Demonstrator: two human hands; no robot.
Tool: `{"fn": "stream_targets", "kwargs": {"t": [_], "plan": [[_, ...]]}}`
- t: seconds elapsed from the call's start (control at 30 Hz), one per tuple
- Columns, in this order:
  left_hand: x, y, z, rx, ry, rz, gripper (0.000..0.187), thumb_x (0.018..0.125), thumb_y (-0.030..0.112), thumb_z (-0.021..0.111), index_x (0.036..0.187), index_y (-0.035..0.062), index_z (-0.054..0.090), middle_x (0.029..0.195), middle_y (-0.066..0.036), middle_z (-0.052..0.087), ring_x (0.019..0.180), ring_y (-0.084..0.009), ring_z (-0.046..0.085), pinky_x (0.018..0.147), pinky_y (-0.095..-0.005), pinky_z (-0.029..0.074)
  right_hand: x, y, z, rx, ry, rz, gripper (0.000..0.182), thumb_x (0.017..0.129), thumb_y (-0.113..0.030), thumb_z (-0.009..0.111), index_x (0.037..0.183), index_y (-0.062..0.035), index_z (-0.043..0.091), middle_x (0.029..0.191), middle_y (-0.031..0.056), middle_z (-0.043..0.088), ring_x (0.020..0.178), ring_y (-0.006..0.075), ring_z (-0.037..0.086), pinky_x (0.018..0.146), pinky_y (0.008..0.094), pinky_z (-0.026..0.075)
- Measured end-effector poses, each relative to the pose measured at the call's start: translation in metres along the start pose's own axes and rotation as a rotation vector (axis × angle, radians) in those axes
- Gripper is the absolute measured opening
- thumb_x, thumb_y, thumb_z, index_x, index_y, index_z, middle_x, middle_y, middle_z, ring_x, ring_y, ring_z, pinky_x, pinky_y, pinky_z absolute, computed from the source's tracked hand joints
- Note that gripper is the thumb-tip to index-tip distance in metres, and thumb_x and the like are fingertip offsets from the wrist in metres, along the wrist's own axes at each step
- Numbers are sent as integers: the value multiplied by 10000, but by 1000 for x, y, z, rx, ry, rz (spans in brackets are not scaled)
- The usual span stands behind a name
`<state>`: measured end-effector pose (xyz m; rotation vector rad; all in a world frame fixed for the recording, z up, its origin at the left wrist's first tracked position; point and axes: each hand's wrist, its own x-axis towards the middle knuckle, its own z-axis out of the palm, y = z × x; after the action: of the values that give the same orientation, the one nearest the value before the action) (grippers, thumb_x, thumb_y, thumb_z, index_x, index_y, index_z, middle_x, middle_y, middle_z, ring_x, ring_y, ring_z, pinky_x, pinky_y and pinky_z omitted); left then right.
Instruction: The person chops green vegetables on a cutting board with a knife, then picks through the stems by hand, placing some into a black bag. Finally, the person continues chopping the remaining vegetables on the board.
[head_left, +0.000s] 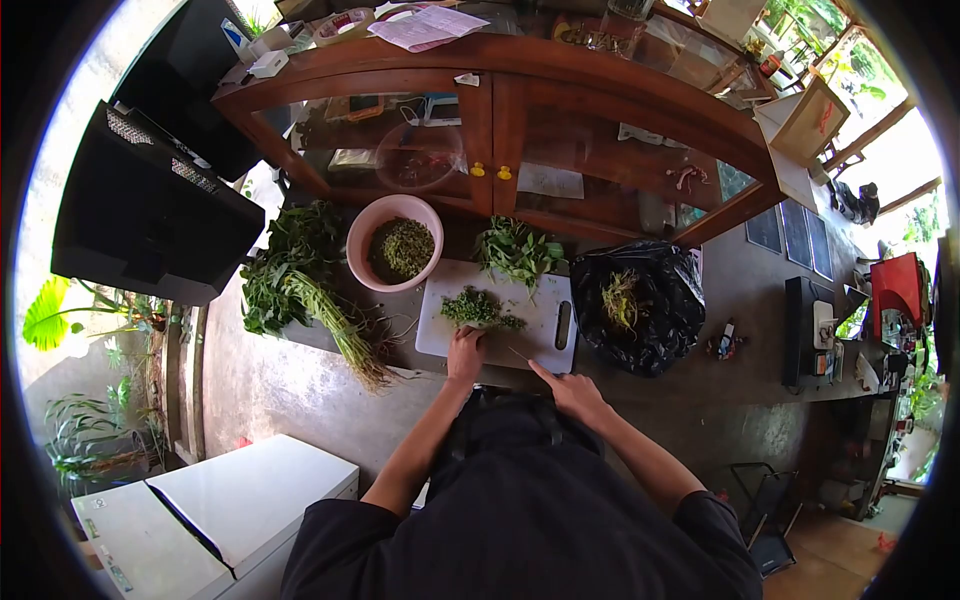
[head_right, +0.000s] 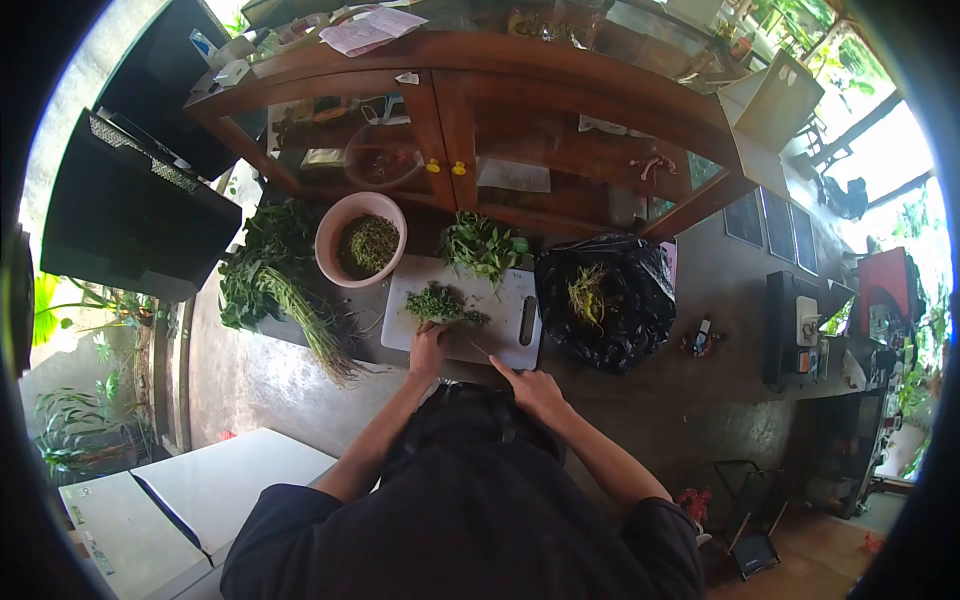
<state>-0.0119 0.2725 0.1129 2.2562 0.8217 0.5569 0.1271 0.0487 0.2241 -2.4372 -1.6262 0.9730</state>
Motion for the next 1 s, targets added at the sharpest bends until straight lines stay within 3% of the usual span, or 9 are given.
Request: {"fn": "stream_targets", "kwargs": {"t": [0.3, 0.37, 0.7, 1.0], "plan": [[-3, -5, 3, 23, 3, 30, 154, 831, 54, 650, 962, 11, 719, 946, -141, 656, 935, -346, 609, 893, -431, 486, 13, 8, 24, 38, 31, -30, 841, 835, -85, 495, 1561, -385, 193, 834, 217, 683, 715, 439, 663, 696, 563, 539], [-3, -5, 7, 28, 17, 26, 152, 832, 56, 652, 962, 12, 719, 947, -138, 656, 934, -346, 609, 893, -429, 487, 18, 10, 31, 73, 133, -76, 845, 828, -80, 491, 1561, -382, 198, 811, 223, 677, 697, 446, 658, 678, 569, 536], [-4, -7, 5, 20, 0, 16, 173, 841, 59, 642, 995, 33, 719, 961, -143, 647, 949, -357, 600, 866, -437, 498, 9, 21, 26, 54, 70, -84, 842, 829, -73, 484, 1559, -383, 201, 781, 224, 666, 703, 431, 665, 679, 558, 541], [-5, -7, 3, 9, 21, -14, 144, 842, 73, 657, 964, 45, 728, 924, -126, 652, 923, -346, 611, 863, -436, 500, 14, 14, 29, 13, 140, -88, 841, 831, -72, 493, 1557, -393, 213, 752, 209, 663, 653, 425, 652, 645, 552, 539]]}}
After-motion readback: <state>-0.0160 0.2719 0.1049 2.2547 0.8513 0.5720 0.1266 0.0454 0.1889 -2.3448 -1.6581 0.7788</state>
